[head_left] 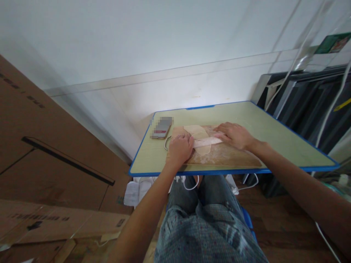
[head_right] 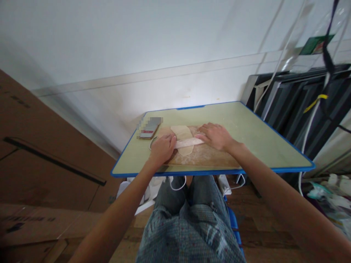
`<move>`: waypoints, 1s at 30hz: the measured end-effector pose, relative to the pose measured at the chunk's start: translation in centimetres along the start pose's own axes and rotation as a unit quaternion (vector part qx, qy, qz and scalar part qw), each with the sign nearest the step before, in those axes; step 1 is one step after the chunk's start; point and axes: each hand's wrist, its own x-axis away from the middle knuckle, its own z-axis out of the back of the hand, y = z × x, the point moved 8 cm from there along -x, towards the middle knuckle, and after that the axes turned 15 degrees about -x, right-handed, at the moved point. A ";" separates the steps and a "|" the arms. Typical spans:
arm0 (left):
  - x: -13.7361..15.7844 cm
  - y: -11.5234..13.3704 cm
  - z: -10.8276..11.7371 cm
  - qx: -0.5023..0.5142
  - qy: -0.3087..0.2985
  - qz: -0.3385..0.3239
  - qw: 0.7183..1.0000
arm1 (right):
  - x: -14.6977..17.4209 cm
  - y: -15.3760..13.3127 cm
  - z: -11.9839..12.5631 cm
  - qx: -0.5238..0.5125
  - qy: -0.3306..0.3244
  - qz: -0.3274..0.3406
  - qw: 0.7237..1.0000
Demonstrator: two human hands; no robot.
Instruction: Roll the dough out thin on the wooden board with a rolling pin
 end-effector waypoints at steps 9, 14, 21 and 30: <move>-0.5 -0.2 -0.3 -0.013 0.005 0.000 1.000 | -3.2 3.3 -2.3 -0.048 -0.099 -0.132 0.985; -0.5 -0.2 0.2 -0.024 0.006 0.016 1.000 | -1.9 3.0 -2.4 -0.068 -0.079 -0.138 0.985; 0.6 0.1 1.0 -0.020 0.026 0.023 0.999 | -0.4 2.4 -2.1 -0.070 -0.031 -0.132 0.988; 1.4 0.4 1.1 -0.006 0.048 0.030 0.998 | 1.7 1.1 -0.9 -0.038 0.011 -0.208 0.977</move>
